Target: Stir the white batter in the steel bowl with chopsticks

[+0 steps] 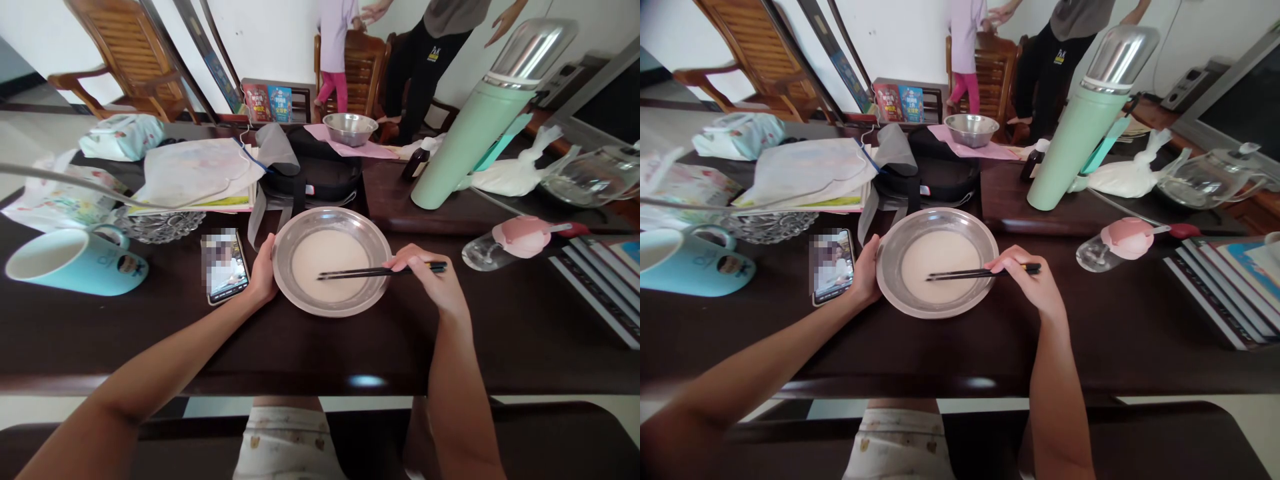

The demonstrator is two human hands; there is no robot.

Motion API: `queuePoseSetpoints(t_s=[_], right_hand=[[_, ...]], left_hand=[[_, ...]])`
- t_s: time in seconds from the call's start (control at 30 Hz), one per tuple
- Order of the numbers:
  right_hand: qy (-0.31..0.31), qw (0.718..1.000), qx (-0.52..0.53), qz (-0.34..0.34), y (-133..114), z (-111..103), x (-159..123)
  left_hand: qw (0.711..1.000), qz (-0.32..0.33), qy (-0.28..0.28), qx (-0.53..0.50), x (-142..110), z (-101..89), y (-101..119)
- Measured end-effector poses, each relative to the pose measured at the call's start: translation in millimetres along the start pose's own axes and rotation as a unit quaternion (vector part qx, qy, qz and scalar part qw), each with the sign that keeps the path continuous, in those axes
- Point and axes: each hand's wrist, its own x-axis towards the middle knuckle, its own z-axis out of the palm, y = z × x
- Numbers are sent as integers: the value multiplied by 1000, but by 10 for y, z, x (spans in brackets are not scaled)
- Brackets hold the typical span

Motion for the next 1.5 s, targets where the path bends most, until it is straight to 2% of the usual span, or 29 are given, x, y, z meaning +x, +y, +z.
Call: queuePoseSetpoints(t_s=[0.1, 0.23, 0.43, 0.6, 0.8, 0.9, 1.03, 1.2, 1.27, 1.4, 1.5], right_hand=[[28, 999, -24, -4, 4, -13, 4], [81, 997, 3, -13, 21, -51, -18], [12, 1000, -22, -1, 18, -16, -5], [86, 996, -10, -22, 20, -47, -17], [6, 1000, -11, -10, -8, -16, -7], [31, 999, -27, -7, 5, -39, -10], [82, 996, 2, -21, 22, -78, -30], [8, 1000, -15, -3, 9, -13, -4], [21, 1000, -22, 3, 9, -8, 2], [88, 996, 1, -9, 15, -52, -19], [50, 998, 18, -14, 7, -39, -21]], left_hand=[[1000, -12, 6, -6, 1, 7, 4], [1000, -19, 19, -16, 1, 11, 6], [1000, -6, 13, -10, 9, 2, -2], [1000, -6, 11, -3, 6, -8, -4], [1000, -4, 12, 3, -18, 28, 16], [1000, -6, 23, -1, -19, 35, 20], [1000, -2, 21, 7, -9, 11, 10], [1000, -4, 2, 19, -5, -11, 2], [1000, -4, 4, 16, -1, -15, -2], [1000, 5, 0, 16, 16, -28, -23], [1000, 8, 3, 17, 25, -36, -32]])
